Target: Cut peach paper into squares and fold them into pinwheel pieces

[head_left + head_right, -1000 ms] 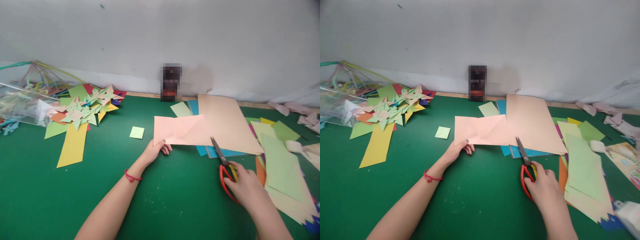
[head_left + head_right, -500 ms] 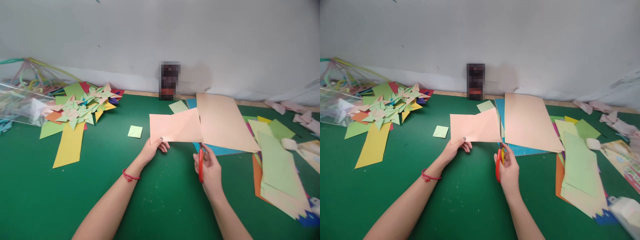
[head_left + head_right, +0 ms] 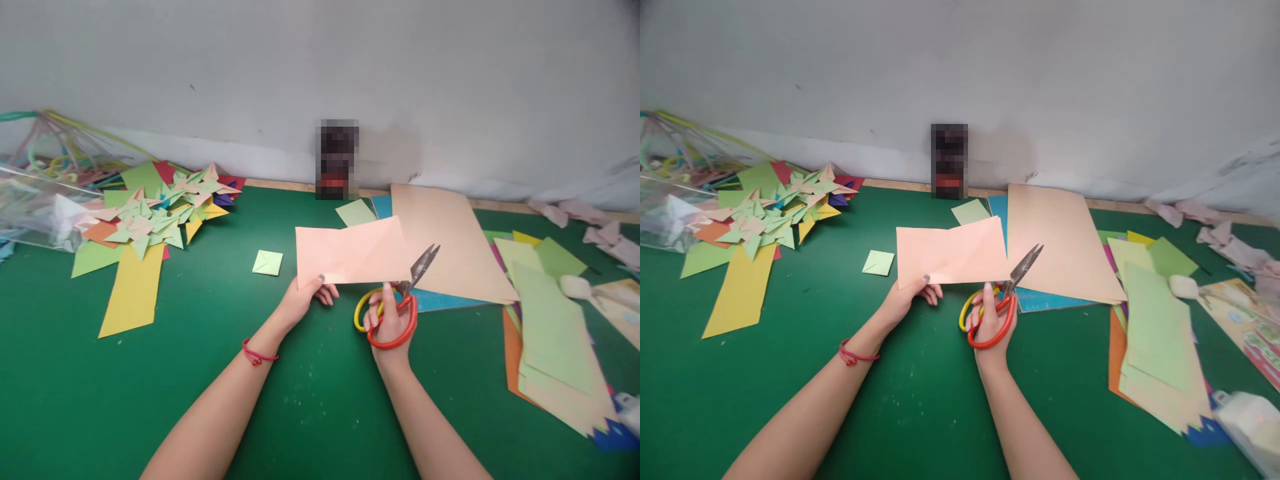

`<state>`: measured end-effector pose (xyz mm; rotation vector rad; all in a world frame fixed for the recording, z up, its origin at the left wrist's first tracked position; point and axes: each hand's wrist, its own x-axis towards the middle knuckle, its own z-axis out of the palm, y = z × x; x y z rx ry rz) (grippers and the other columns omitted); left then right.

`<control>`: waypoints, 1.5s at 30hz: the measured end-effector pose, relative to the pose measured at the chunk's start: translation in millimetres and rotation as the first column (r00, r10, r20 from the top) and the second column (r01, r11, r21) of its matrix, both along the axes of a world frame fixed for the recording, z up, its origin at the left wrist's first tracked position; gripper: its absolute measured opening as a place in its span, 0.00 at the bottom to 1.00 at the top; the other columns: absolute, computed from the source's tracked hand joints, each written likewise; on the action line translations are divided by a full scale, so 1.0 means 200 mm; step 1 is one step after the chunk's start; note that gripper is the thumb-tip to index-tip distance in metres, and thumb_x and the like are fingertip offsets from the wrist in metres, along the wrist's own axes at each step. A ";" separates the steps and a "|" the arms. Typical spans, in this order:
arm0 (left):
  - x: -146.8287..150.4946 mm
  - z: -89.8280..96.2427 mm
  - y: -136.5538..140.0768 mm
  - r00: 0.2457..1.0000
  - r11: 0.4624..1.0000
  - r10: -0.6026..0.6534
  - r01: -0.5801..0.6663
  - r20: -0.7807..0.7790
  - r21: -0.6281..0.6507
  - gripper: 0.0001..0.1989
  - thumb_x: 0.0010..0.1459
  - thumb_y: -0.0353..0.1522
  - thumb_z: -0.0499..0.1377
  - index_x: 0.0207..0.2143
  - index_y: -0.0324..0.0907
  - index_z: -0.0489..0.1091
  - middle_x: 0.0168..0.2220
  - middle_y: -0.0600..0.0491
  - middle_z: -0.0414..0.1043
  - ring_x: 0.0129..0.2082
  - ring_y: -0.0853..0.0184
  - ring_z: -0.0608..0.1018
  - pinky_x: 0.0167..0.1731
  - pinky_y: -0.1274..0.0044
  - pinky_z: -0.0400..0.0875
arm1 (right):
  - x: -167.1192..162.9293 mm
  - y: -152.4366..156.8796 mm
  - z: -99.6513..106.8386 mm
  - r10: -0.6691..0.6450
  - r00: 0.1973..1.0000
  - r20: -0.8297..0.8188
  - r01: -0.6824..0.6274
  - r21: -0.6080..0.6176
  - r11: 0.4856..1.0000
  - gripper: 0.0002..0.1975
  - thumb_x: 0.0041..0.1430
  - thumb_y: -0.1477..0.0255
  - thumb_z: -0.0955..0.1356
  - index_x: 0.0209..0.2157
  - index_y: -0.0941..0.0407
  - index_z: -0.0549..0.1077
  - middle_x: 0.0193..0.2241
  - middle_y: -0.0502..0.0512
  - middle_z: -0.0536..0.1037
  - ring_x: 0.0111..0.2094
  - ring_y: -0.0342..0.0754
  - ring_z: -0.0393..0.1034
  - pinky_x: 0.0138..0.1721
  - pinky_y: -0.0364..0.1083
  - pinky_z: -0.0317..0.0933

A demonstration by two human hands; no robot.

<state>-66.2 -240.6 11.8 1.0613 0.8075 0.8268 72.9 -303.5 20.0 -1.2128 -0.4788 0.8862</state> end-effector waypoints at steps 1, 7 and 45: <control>0.00 0.00 0.00 1.000 1.000 -0.011 0.011 -0.003 -0.002 0.20 0.54 0.40 0.53 0.24 0.31 0.71 0.24 0.45 0.73 0.19 0.70 0.73 0.23 0.79 0.67 | 0.00 0.00 0.00 0.012 1.000 0.011 -0.012 -0.011 1.000 0.12 0.54 0.63 0.66 0.34 0.55 0.62 0.18 0.41 0.67 0.07 0.33 0.51 0.06 0.35 0.49; 0.00 0.05 -0.02 0.996 0.996 -0.090 0.090 -0.014 -0.029 0.20 0.55 0.40 0.53 0.25 0.30 0.71 0.25 0.44 0.73 0.21 0.68 0.74 0.25 0.77 0.69 | 0.01 0.00 -0.01 0.117 0.990 0.085 -0.115 -0.022 0.993 0.13 0.50 0.68 0.69 0.34 0.55 0.62 0.20 0.44 0.72 0.08 0.36 0.57 0.08 0.39 0.53; 0.05 0.06 -0.07 0.998 0.997 0.056 -0.056 -0.012 -0.062 0.19 0.56 0.40 0.52 0.30 0.30 0.70 0.28 0.42 0.75 0.20 0.67 0.75 0.23 0.76 0.71 | 0.02 -0.02 0.01 0.093 0.977 0.193 -0.076 -0.094 0.993 0.13 0.51 0.66 0.68 0.33 0.56 0.60 0.14 0.42 0.65 0.10 0.40 0.59 0.10 0.41 0.53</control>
